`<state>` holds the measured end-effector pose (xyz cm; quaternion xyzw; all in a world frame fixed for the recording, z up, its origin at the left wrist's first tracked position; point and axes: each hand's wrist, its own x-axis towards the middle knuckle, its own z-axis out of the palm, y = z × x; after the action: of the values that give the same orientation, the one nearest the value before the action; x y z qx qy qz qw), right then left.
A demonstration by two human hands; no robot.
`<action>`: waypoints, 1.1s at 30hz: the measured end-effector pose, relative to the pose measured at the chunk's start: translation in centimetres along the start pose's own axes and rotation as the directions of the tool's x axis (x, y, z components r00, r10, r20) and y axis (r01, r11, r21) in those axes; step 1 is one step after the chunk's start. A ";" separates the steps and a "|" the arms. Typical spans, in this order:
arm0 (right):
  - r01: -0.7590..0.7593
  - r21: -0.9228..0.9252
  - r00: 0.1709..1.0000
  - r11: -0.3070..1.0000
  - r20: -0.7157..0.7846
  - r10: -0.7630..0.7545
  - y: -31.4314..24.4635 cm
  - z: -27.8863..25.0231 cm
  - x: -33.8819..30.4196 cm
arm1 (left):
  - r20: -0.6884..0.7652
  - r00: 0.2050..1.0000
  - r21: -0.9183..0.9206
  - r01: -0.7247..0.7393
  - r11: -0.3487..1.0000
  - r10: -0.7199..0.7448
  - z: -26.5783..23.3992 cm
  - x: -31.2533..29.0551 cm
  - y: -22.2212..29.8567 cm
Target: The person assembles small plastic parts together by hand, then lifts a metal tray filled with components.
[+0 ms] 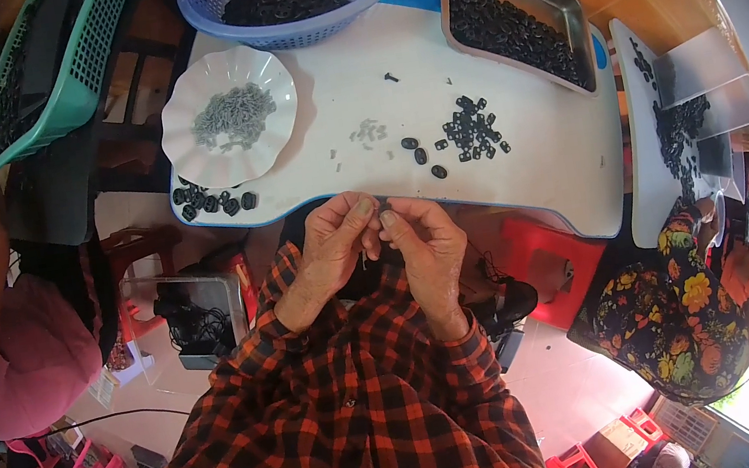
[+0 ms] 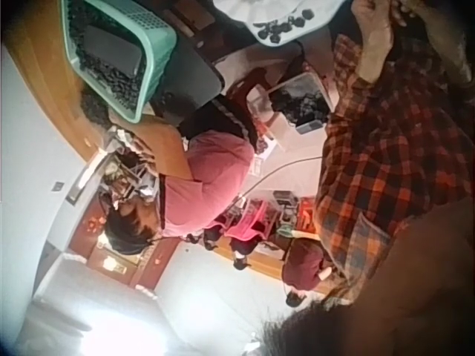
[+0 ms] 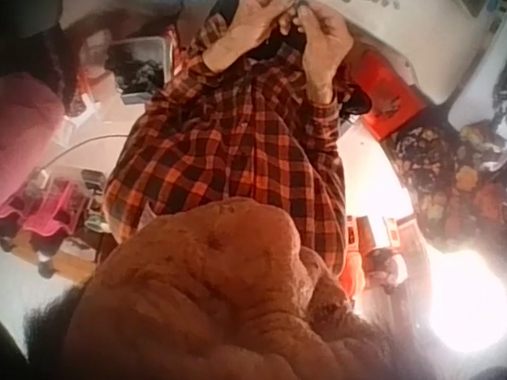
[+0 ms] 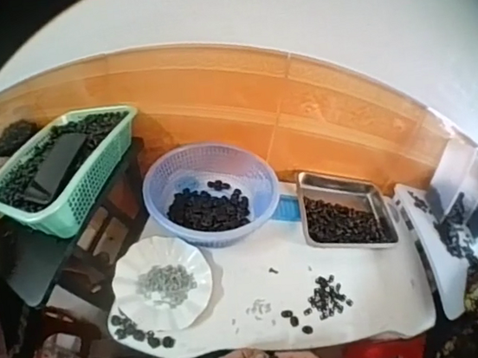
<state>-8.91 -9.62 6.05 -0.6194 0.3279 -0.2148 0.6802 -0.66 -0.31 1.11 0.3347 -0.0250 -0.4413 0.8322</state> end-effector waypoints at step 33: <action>0.072 -0.106 0.996 0.992 -0.053 -0.078 -0.4 0.5 -0.4 | 0.087 0.983 0.354 -0.181 0.918 0.161 0.3 -0.1 0.1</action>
<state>-8.83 -9.08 6.53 -0.6595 0.3345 -0.2407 0.6287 -0.79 -0.33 1.39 0.4656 -0.1578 -0.3640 0.7911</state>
